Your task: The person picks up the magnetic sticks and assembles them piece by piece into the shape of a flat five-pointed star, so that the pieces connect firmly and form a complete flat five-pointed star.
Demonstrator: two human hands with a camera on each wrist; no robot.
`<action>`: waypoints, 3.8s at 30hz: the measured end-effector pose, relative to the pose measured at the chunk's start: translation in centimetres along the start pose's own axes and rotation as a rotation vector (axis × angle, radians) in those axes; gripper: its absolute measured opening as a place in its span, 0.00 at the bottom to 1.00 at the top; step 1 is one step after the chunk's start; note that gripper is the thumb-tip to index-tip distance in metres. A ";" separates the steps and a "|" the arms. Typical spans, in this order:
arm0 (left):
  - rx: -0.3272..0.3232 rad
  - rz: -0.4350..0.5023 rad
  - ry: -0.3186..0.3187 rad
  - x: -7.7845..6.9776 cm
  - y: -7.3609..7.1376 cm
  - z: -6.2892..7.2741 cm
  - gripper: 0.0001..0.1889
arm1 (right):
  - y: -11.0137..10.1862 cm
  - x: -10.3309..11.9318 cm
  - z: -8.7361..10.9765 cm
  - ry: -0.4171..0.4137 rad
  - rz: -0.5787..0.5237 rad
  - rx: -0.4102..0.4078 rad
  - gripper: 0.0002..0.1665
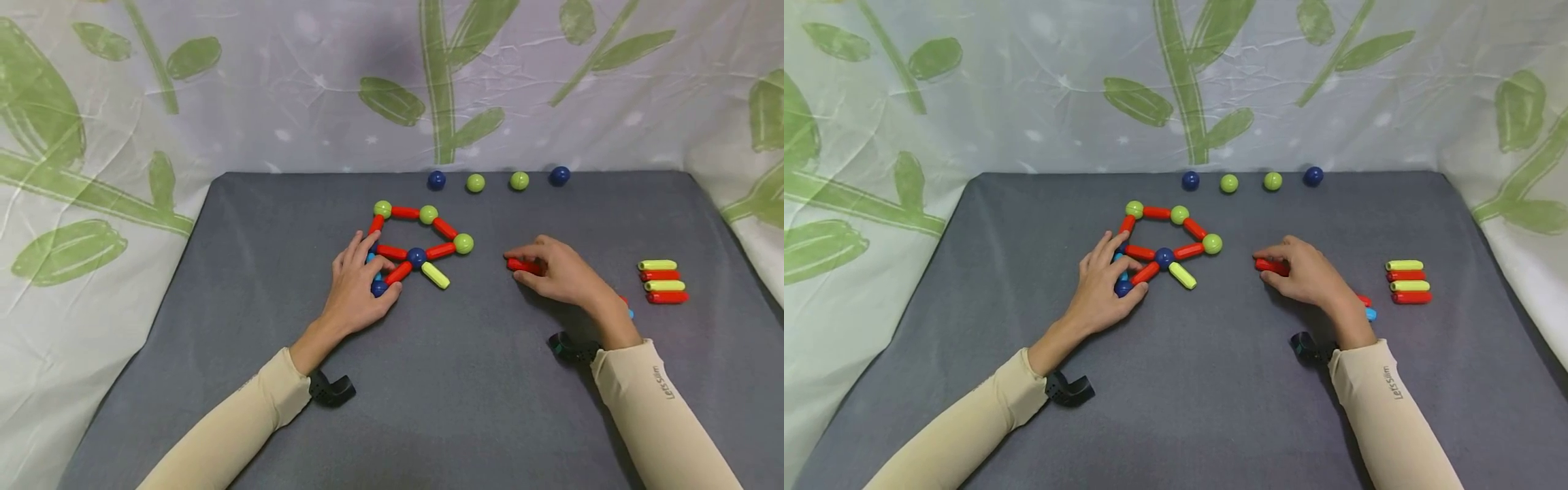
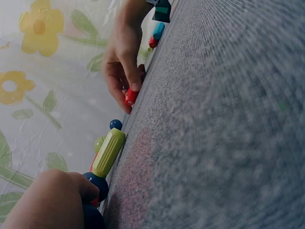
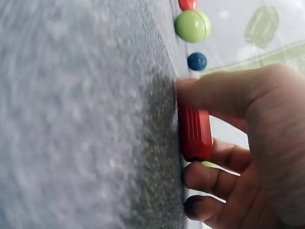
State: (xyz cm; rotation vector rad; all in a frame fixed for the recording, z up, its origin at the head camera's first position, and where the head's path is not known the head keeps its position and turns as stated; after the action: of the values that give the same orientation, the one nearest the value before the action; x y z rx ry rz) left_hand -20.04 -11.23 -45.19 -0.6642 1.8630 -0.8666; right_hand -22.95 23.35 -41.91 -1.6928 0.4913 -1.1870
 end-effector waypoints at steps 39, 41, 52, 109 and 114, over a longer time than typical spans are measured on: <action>0.075 -0.028 0.041 -0.1 0.2 0.0 0.22 | -4.5 -1.5 2.1 0.190 0.005 -0.014 0.20; 0.073 -0.026 0.036 0.0 0.2 0.0 0.22 | -4.6 -2.6 2.4 0.216 0.006 -0.060 0.24; 0.042 -0.001 -0.042 -0.2 0.1 -0.1 0.14 | -0.4 -2.5 -1.0 0.278 -0.200 -0.193 0.30; -0.016 0.000 -0.091 0.3 0.0 -0.1 0.22 | 1.9 -3.0 -4.7 0.223 -0.213 -0.504 0.24; -0.011 -0.038 -0.097 0.2 0.0 -0.1 0.24 | 3.1 -1.0 -3.6 0.122 -0.260 -0.438 0.23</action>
State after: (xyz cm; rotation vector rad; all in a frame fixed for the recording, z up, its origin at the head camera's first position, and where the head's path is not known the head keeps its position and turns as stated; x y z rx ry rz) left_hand -20.17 -11.37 -45.25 -0.7379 1.7750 -0.8340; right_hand -25.95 20.96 -44.91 -2.1138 0.6575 -1.4533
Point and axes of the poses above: each hand's wrist, its own z-axis away from the middle knuckle, its own y-axis out of the palm, x = y × z, the point moved 3 cm from there along -z, towards the middle knuckle, and after that the axes turned 2 degrees about x, right-handed, at the moved point
